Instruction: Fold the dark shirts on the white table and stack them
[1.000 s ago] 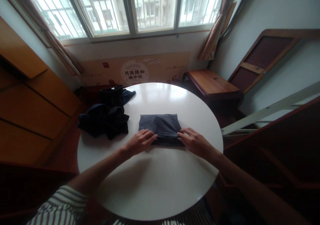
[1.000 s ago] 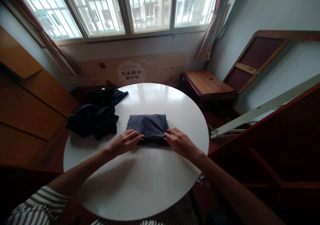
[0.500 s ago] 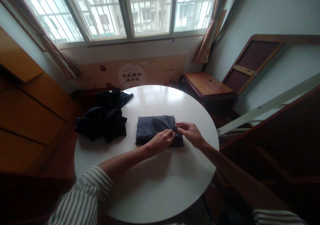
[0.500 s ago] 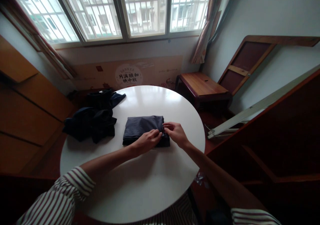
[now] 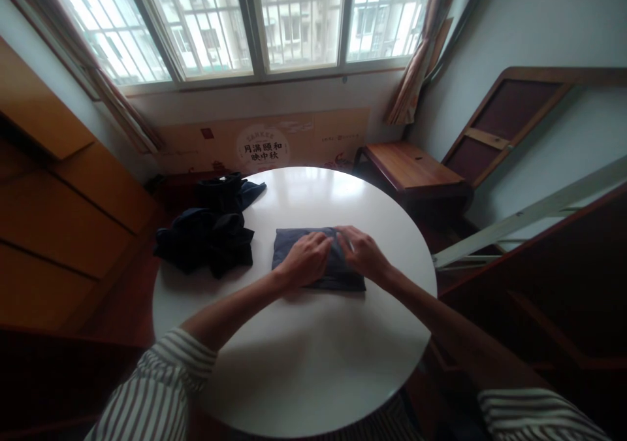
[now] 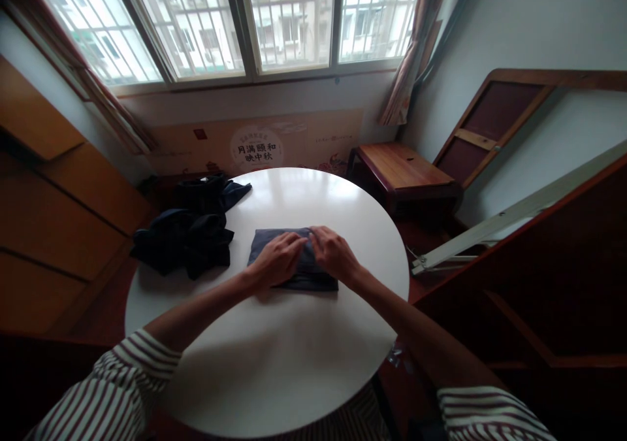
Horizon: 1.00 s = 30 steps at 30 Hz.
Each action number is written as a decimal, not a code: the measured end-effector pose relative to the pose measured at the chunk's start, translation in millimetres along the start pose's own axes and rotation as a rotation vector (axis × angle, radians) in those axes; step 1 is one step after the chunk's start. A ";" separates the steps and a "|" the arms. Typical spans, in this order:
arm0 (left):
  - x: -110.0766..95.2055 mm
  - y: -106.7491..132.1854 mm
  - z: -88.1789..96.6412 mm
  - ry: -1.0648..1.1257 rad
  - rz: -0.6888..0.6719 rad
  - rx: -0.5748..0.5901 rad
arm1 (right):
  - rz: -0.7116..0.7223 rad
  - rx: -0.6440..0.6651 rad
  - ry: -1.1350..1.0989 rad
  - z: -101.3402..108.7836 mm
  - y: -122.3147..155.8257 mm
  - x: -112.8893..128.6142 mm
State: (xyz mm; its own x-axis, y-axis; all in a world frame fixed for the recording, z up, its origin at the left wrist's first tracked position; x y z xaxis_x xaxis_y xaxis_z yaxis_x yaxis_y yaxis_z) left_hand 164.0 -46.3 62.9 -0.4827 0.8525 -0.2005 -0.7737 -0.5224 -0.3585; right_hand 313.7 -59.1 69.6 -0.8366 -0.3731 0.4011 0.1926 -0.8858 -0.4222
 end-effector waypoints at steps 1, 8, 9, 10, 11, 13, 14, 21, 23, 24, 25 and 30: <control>11.7 -0.1 0.3 -0.024 0.048 0.018 | 0.070 0.061 0.020 -11.3 -3.2 5.4; 53.9 48.7 -17.2 -0.050 0.196 0.131 | 0.024 0.281 0.294 -55.9 19.8 -18.6; 55.3 58.5 -15.9 -0.054 0.212 0.135 | 0.011 0.282 0.296 -53.8 24.3 -25.2; 56.4 67.8 -13.8 -0.059 0.225 0.144 | 0.005 0.283 0.293 -50.9 27.7 -31.5; 57.1 76.3 -11.2 -0.066 0.234 0.154 | 0.004 0.285 0.284 -47.7 29.7 -37.5; 56.5 90.3 -6.0 -0.081 0.225 0.182 | 0.021 0.297 0.255 -41.8 28.1 -48.6; 54.9 95.8 -3.5 -0.090 0.210 0.193 | 0.032 0.291 0.234 -38.9 23.9 -53.4; 39.4 95.1 24.0 0.048 0.107 0.059 | 0.063 0.220 -0.021 -32.2 -41.6 -69.3; 56.8 79.9 36.6 0.139 0.229 -0.059 | 0.032 0.231 -0.022 -35.4 -56.3 -69.9; 70.4 71.0 42.6 0.160 0.317 -0.126 | 0.014 0.228 -0.013 -36.7 -61.4 -70.2; 85.7 62.2 47.3 0.169 0.410 -0.186 | -0.003 0.221 -0.002 -37.5 -65.0 -70.7; 148.1 33.1 36.0 0.396 0.721 -0.169 | -0.070 0.182 0.034 -36.0 -67.0 -79.2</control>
State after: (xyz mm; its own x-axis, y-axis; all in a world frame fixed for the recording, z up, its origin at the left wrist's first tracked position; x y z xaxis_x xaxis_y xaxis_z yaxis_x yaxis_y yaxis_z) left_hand 52.1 62.0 54.1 -0.6312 0.2701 -0.7271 -0.2436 -0.9590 -0.1448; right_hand 348.6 39.7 36.8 -0.8673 -0.3025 0.3954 0.2207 -0.9456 -0.2392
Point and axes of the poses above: each hand's wrist, its own y-axis away from the middle knuckle, its own z-axis out of the back of the hand, x = y × z, the point moved 4 cm from there along -y, towards the middle knuckle, and after that the axes turned 4 degrees about y, right-handed, at the moved point
